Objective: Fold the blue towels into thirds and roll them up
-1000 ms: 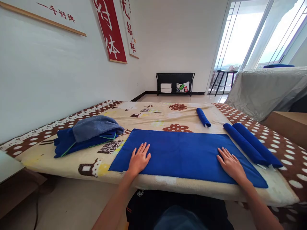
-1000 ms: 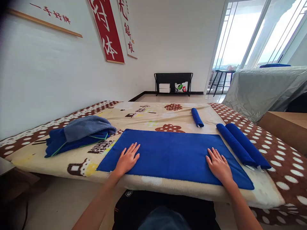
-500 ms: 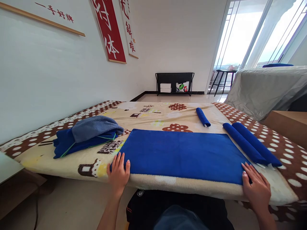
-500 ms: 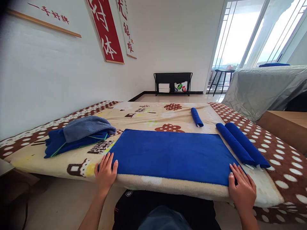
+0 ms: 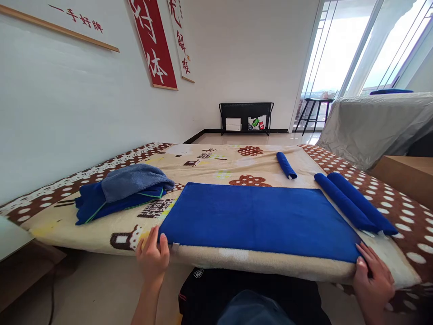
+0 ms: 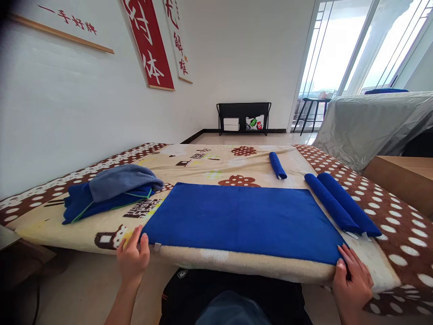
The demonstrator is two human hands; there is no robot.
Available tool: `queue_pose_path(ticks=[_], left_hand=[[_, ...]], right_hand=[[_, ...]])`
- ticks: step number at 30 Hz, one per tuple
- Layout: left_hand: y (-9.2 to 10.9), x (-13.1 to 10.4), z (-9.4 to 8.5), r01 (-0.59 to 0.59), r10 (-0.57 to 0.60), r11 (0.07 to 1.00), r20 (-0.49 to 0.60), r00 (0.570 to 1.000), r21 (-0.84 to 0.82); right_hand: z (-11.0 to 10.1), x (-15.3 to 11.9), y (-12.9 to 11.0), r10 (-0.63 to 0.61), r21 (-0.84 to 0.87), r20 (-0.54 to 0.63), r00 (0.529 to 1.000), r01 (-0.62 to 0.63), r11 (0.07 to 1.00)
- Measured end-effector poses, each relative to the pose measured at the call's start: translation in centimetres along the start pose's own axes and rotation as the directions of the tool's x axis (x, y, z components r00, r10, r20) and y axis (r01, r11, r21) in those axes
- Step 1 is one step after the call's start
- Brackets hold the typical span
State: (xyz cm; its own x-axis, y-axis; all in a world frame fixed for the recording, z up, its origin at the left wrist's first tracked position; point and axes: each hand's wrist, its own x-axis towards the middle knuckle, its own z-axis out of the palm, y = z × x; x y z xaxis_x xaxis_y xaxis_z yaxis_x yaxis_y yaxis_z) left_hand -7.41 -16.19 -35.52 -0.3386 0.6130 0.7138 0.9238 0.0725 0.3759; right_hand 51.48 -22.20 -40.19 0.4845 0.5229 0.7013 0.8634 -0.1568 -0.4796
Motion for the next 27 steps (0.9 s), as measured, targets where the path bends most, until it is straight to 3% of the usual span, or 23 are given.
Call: queue_pose_path(ticks=[3, 6, 8, 9, 13, 15, 17, 21, 24, 27], left_hand=[[3.3, 1.0, -0.5, -0.032, 0.034, 0.998, 0.042, 0.999, -0.045], [8.9, 2.1, 0.4, -0.168, 0.211, 0.968, 0.246, 0.946, -0.184], [13.1, 3.0, 1.8, -0.234, 0.337, 0.930, 0.404, 0.850, -0.283], [15.1, 3.5, 2.7, -0.265, 0.398, 0.909, 0.479, 0.783, -0.322], [21.9, 4.8, 6.9, -0.465, 0.588, 0.800, 0.651, 0.480, -0.379], [24.1, 4.9, 9.2, -0.510, 0.610, 0.770, 0.676, 0.414, -0.383], [25.4, 5.0, 11.4, -0.518, 0.607, 0.765, 0.695, 0.384, -0.382], [26.5, 6.0, 14.8, -0.507, 0.579, 0.780, 0.732, 0.359, -0.368], [26.8, 7.5, 16.3, -0.490, 0.556, 0.799, 0.741, 0.377, -0.349], [27.0, 8.9, 17.2, -0.480, 0.549, 0.810, 0.724, 0.417, -0.338]], right_hand=[[-0.6, 0.9, -2.2, 0.138, 0.073, -0.133, 0.981, -0.129, 0.989], [-0.4, 1.3, -6.2, 0.069, 0.149, -0.044, 0.997, -0.062, 0.987], [0.1, 1.1, -9.7, -0.100, 0.267, 0.136, 0.986, 0.061, 0.962], [0.4, 0.8, -11.6, -0.204, 0.329, 0.230, 0.952, 0.121, 0.936], [1.4, -1.0, -18.4, -0.533, 0.517, 0.415, 0.737, 0.291, 0.805], [1.7, -2.2, -20.5, -0.598, 0.529, 0.453, 0.661, 0.340, 0.778], [1.9, -3.3, -21.4, -0.617, 0.507, 0.473, 0.629, 0.379, 0.774], [1.9, -5.1, -21.0, -0.659, 0.456, 0.414, 0.628, 0.483, 0.747], [1.6, -5.5, -20.5, -0.685, 0.447, 0.319, 0.655, 0.533, 0.718], [1.5, -5.4, -20.6, -0.656, 0.437, 0.225, 0.720, 0.527, 0.729]])
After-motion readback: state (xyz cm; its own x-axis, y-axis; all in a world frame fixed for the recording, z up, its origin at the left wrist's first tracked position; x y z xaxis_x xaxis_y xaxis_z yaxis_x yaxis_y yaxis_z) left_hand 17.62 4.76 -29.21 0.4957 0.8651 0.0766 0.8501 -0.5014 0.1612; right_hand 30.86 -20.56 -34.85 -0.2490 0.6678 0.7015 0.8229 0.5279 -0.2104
